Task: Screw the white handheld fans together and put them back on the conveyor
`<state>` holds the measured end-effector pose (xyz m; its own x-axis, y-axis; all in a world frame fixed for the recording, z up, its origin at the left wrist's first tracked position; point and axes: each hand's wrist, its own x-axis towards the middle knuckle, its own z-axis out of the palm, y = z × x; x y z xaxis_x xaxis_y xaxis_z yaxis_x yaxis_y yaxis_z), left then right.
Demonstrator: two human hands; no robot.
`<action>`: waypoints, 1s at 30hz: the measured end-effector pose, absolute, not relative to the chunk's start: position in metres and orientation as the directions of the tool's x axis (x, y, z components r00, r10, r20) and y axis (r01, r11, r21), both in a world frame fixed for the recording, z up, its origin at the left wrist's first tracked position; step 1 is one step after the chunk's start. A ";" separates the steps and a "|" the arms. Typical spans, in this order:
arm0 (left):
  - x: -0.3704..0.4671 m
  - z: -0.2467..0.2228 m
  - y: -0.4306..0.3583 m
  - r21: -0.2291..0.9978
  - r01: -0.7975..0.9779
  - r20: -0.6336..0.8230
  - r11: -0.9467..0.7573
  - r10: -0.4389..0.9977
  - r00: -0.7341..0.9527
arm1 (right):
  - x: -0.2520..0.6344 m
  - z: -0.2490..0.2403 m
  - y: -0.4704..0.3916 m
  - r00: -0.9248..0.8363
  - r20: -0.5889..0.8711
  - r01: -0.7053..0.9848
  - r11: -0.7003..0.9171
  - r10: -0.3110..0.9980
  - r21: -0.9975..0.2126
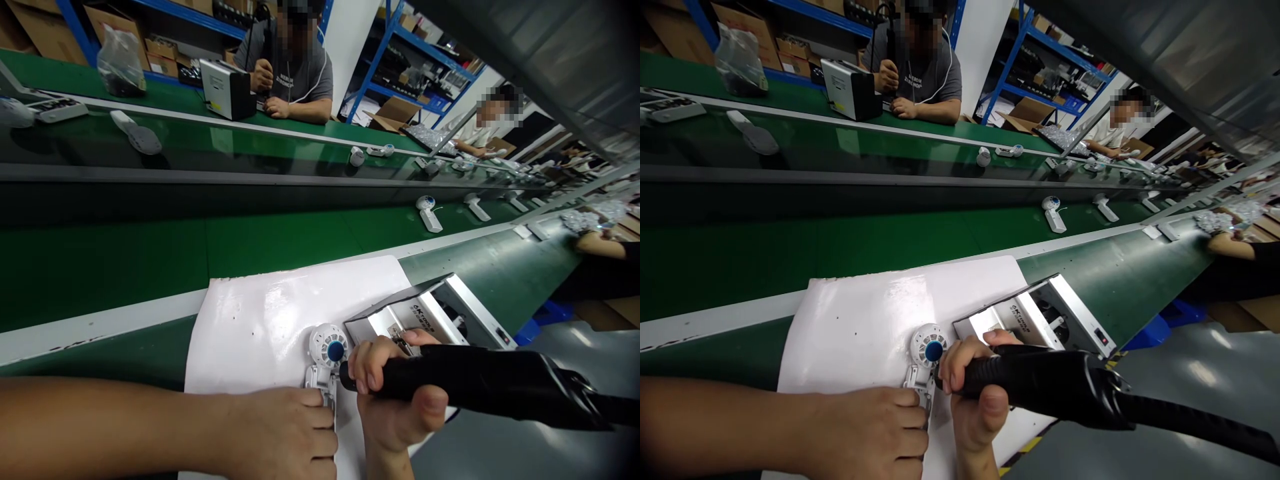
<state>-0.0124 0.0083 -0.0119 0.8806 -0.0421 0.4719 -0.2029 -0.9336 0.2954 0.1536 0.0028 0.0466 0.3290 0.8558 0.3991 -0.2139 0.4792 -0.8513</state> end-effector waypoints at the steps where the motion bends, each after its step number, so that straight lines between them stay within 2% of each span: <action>1: -0.012 -0.012 0.008 0.295 -0.203 0.471 -0.934 -0.043 0.881 | 0.154 0.046 0.003 0.338 0.398 -0.218 0.483 0.853 -0.848; 6: -0.012 -0.011 0.008 0.285 -0.202 0.466 -0.937 -0.049 0.884 | 0.156 0.045 0.002 0.356 0.412 -0.211 0.502 0.839 -0.839; 21: -0.011 -0.011 0.009 0.260 -0.199 0.498 -0.945 -0.045 0.866 | 0.147 0.044 -0.003 0.214 0.489 -0.143 0.522 0.845 -0.841; 30: -0.012 -0.009 0.010 0.284 -0.201 0.457 -0.938 -0.052 0.888 | 0.156 0.048 0.000 0.248 0.435 -0.190 0.484 0.865 -0.854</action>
